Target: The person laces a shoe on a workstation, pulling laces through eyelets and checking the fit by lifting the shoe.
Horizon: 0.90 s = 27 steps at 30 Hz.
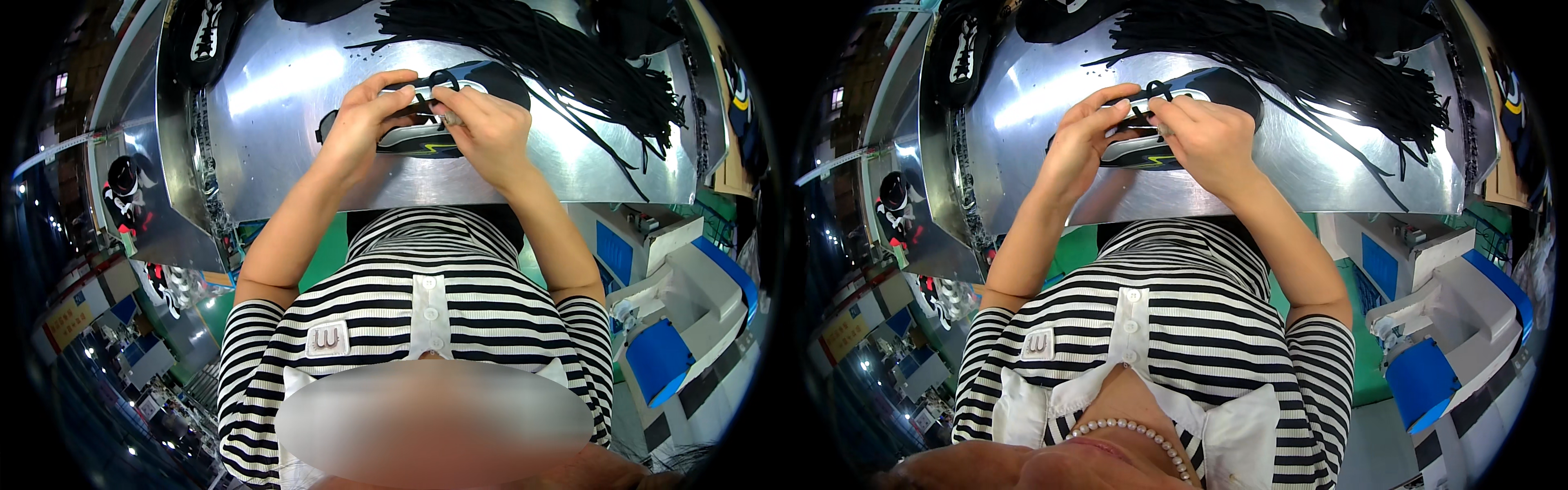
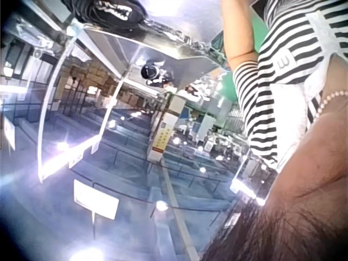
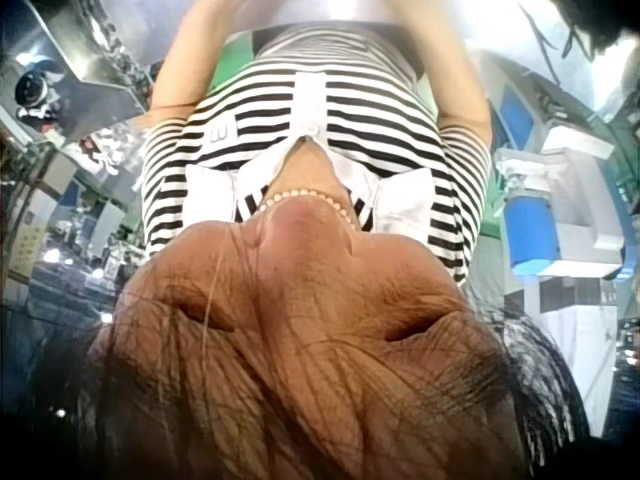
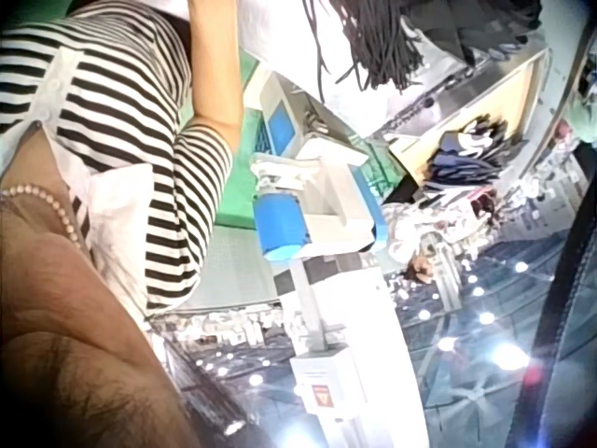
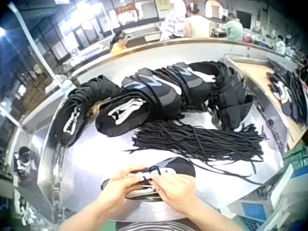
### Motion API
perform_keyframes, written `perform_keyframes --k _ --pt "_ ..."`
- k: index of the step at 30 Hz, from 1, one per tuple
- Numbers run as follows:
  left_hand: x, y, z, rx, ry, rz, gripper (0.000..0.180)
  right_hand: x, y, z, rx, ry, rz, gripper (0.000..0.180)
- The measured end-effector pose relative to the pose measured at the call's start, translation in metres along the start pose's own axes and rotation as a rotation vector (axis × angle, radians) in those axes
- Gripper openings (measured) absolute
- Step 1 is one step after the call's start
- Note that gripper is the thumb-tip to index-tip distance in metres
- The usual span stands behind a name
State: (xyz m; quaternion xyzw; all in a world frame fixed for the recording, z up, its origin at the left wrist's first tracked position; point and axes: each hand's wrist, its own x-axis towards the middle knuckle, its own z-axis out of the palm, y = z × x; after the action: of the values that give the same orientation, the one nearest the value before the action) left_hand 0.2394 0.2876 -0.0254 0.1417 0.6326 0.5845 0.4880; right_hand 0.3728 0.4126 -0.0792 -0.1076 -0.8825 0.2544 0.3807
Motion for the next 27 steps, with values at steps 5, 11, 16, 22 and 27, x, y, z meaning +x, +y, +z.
perform_keyframes --k 5,11,16,22,27 --pt "0.001 -0.002 0.001 -0.045 0.028 -0.036 0.039 -0.001 0.002 0.004 -0.013 0.062 -0.072 0.019" --pt "0.008 0.009 -0.001 -0.092 0.044 0.014 0.039 -0.006 -0.032 -0.027 0.173 0.083 -0.136 0.023" --pt "0.014 0.01 0.004 -0.097 0.047 0.024 0.038 -0.012 -0.057 -0.032 0.286 0.09 -0.169 0.027" --pt "0.019 0.011 0.004 -0.102 0.092 0.046 0.04 -0.015 -0.064 -0.031 0.306 0.02 -0.195 0.023" --pt "0.02 0.002 0.001 -0.109 0.013 0.054 0.045 -0.02 -0.041 -0.016 0.287 -0.161 0.102 0.015"
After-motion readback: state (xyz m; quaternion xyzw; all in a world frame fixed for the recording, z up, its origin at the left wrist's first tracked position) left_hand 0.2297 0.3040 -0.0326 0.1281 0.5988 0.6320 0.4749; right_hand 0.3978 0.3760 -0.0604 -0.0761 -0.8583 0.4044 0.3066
